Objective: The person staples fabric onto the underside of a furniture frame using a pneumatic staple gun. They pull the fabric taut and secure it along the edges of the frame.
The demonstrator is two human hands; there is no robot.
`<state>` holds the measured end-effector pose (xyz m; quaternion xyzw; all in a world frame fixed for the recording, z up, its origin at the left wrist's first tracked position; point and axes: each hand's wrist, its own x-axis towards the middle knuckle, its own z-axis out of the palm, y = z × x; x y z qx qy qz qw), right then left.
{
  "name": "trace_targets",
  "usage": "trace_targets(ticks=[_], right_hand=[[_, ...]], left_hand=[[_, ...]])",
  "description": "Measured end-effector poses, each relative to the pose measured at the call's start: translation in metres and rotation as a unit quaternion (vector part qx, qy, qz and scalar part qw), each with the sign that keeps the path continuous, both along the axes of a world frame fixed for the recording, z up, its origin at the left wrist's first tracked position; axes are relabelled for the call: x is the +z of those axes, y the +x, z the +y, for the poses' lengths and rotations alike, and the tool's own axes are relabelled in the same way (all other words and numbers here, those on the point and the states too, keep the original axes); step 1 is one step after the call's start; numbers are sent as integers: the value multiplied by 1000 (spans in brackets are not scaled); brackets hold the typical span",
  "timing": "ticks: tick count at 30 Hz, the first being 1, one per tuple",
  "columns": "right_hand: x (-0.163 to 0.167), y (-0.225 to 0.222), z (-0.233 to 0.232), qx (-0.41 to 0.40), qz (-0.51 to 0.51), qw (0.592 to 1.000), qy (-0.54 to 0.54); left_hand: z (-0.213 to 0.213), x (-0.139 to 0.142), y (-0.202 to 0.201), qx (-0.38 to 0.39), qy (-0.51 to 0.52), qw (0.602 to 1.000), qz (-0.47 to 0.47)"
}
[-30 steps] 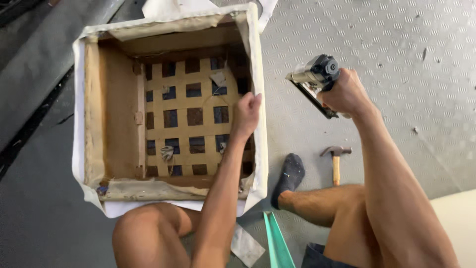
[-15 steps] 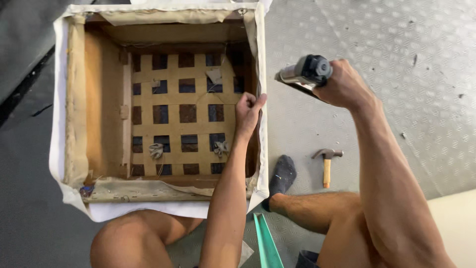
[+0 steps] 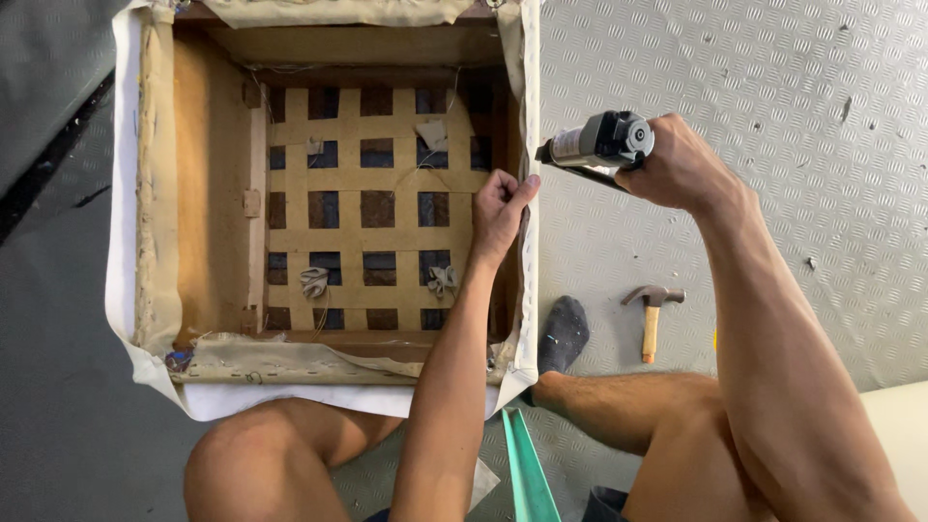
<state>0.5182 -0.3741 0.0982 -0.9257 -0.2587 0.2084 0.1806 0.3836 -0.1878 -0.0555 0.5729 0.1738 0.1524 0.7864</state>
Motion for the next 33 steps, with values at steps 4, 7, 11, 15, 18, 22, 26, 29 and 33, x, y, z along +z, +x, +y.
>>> trace_targets(ticks=[4, 7, 11, 15, 18, 22, 26, 29, 33], right_hand=[[-2, -1, 5, -6, 9, 1000, -17], [-2, -1, 9, 15, 0, 1000, -5], [-1, -2, 13, 21, -9, 1000, -18], [0, -5, 13, 14, -13, 1000, -2], [3, -6, 10, 26, -6, 1000, 5], [5, -10, 5, 36, -21, 999, -2], [5, -16, 0, 30, -2, 999, -14], [5, -18, -1, 32, 5, 999, -6], [2, -19, 2, 52, 2, 999, 7]], left_hand=[[-2, -2, 0, -2, -3, 1000, 22], [-1, -5, 0, -3, 3, 1000, 5], [-1, -7, 1, -6, -22, 1000, -18], [-1, -5, 0, -12, -23, 1000, -2], [2, -3, -3, -32, -63, 997, 24], [7, -1, -8, -43, -102, 994, 0], [8, -2, -8, -57, -125, 991, -9], [7, -3, -7, -47, -119, 992, -9], [7, -1, -7, -44, -119, 992, -4]])
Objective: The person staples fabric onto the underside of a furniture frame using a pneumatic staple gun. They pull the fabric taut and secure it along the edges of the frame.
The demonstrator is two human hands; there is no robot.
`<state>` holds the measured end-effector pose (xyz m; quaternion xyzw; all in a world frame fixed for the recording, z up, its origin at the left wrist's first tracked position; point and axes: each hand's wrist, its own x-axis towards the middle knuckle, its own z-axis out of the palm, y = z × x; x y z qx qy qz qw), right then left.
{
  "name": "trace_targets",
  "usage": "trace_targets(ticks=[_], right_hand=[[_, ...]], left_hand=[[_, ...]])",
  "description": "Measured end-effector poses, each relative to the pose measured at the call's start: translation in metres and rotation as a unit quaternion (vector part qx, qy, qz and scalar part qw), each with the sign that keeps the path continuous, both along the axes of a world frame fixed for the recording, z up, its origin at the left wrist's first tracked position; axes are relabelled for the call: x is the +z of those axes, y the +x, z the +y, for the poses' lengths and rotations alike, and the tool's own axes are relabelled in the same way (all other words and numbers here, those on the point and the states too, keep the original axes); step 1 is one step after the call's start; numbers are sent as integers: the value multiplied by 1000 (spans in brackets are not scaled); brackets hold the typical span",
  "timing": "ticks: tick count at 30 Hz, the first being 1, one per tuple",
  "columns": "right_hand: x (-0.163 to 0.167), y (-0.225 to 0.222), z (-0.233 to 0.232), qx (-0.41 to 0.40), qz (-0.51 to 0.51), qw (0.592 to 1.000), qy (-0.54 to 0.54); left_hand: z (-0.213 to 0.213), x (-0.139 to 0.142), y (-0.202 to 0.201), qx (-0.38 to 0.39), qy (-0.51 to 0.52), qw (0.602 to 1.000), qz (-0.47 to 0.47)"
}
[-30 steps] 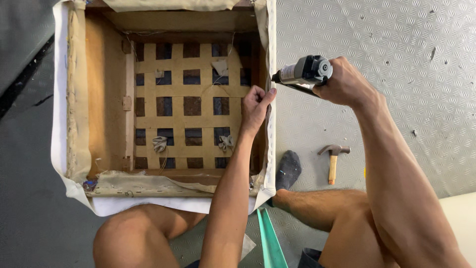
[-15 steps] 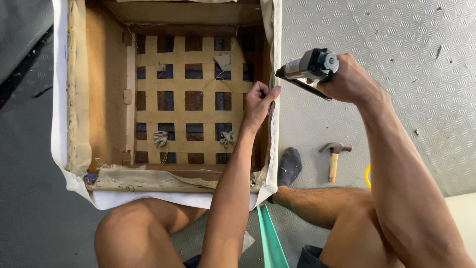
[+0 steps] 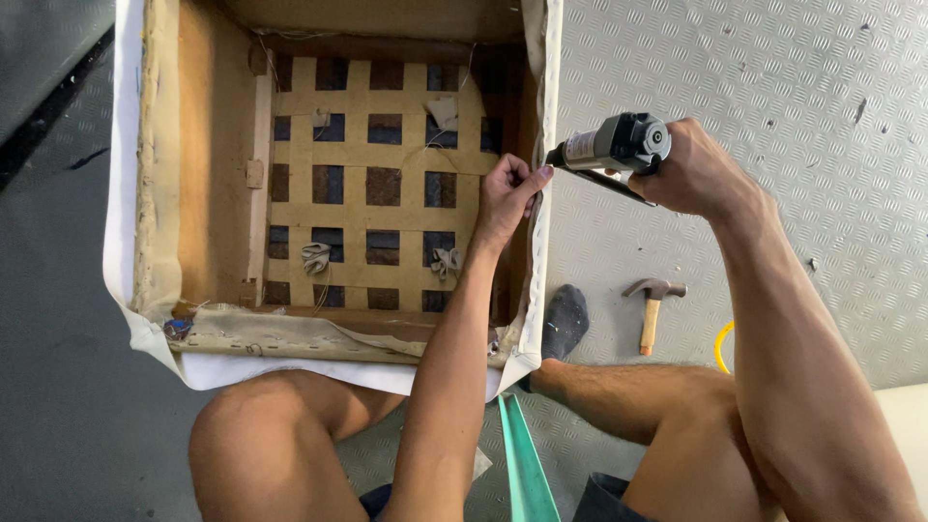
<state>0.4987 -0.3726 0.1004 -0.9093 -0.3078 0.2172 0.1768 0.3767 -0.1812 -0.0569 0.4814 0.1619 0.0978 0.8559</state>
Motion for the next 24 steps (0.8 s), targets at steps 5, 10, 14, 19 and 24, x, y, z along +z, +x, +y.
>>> trace_targets(ticks=[5, 10, 14, 19, 24], right_hand=[[-1, -2, 4, -28, 18, 999, -41], [0, -2, 4, -43, 28, 997, -50], [0, -2, 2, -35, 26, 999, -26], [1, -3, 2, -13, 8, 1000, -24], [1, -5, 4, -35, 20, 998, -53]], left_hand=[[0, 2, 0, 0, 5, 1000, -2], [0, 4, -1, 3, 0, 1000, 4], [0, 7, -1, 5, 9, 1000, 7], [0, 8, -1, 5, -7, 1000, 6], [-1, 6, -2, 7, 10, 1000, 10]])
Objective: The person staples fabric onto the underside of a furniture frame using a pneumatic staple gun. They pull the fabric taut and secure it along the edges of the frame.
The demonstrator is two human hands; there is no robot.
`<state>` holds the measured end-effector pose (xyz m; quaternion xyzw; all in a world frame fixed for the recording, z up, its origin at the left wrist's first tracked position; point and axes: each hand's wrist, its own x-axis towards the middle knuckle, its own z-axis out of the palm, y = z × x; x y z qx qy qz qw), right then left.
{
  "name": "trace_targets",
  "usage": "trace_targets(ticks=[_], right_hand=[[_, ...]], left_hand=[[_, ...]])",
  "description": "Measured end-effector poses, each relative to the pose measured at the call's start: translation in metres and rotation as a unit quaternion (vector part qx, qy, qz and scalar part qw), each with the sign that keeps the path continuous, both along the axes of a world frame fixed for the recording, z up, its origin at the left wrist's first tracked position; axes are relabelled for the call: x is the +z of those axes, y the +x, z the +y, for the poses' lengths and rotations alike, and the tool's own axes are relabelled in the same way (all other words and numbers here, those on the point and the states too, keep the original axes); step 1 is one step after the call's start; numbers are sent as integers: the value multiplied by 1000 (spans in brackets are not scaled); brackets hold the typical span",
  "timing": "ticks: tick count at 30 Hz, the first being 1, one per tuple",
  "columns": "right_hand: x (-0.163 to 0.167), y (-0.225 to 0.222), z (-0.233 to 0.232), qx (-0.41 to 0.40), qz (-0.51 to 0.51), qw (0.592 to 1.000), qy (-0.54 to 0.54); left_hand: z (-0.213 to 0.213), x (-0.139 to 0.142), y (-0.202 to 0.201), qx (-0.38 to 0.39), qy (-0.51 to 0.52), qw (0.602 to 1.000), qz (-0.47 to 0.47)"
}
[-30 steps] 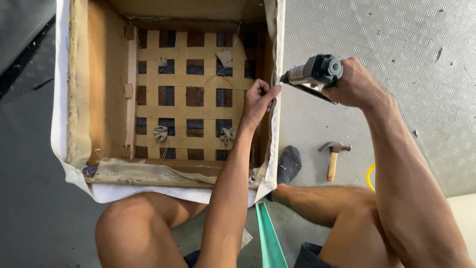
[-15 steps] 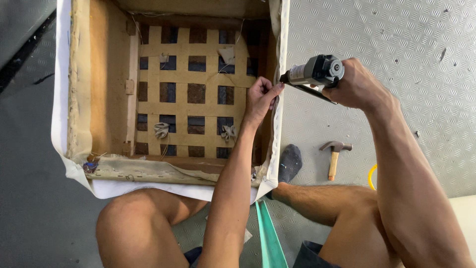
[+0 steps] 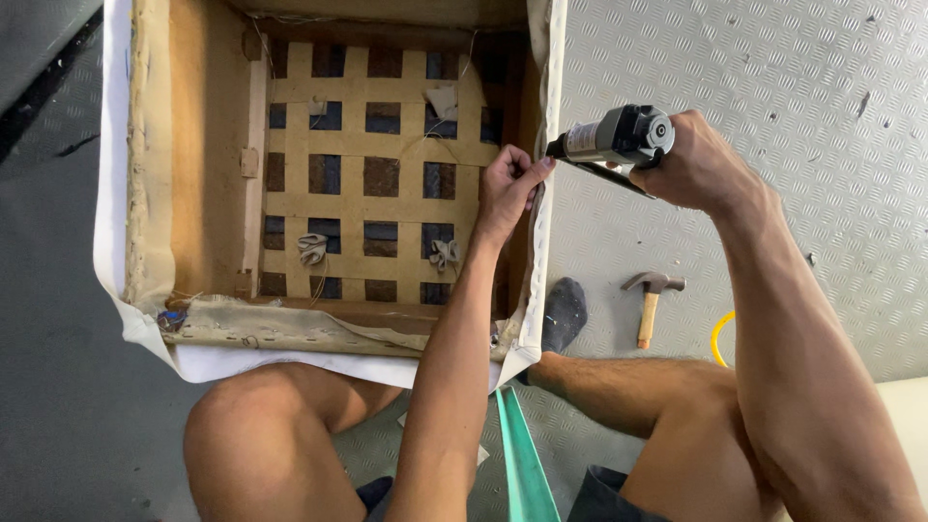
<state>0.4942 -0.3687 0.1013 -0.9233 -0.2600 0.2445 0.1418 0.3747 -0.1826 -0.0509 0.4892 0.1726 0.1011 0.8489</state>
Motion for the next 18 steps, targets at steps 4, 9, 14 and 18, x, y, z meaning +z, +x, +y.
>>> trace_targets(ticks=[4, 9, 14, 18], right_hand=[[0, -2, 3, 16, -12, 1000, 24], [5, -1, 3, 14, -17, 1000, -11], [6, -3, -5, 8, 2, 999, 39], [4, -9, -8, 33, -7, 999, 2]], left_hand=[[1, 1, -1, -9, -1, 1000, 8], [10, 7, -6, -47, -4, 999, 8], [18, 7, -13, -65, -31, 997, 12], [19, 5, -12, -75, -54, 996, 2]])
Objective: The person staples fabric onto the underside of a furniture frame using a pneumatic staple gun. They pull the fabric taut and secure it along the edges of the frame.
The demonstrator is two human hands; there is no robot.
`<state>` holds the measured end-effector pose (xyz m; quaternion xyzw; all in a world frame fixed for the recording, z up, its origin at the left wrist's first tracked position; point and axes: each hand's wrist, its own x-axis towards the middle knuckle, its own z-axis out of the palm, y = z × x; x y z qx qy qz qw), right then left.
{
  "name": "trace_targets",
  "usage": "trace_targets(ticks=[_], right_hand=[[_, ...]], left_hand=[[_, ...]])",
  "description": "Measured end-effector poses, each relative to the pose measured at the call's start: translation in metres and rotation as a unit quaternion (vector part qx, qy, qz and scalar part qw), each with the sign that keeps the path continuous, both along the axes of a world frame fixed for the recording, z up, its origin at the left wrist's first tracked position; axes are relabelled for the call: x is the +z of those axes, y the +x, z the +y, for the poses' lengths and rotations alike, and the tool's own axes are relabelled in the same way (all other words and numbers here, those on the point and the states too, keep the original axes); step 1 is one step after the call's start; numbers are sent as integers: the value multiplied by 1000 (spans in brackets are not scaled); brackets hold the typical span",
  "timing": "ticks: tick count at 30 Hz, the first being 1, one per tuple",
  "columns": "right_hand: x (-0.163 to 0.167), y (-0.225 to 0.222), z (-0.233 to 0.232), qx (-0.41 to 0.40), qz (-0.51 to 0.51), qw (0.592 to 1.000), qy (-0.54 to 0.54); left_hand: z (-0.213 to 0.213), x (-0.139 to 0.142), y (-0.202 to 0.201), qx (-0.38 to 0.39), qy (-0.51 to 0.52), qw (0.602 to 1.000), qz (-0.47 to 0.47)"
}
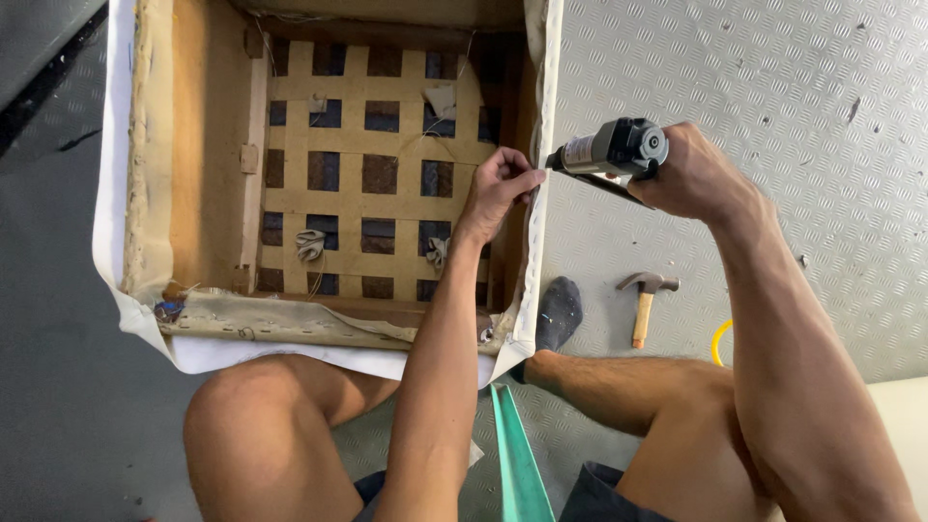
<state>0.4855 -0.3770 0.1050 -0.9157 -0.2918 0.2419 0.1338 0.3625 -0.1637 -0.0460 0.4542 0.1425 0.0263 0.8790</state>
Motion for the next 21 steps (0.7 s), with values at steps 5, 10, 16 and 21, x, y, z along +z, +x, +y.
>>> trace_targets(ticks=[5, 10, 16, 21], right_hand=[[0, -1, -2, -11, 21, 999, 38], [-3, -1, 0, -17, 13, 1000, 12], [-5, -3, 5, -3, 12, 1000, 14], [-3, -3, 10, -21, 29, 999, 11]], left_hand=[[2, 1, 0, 1, -22, 1000, -6], [1, 1, 0, 1, -30, 1000, -5], [0, 2, -1, 5, -30, 1000, 2], [-7, 18, -4, 29, 76, 996, 30]])
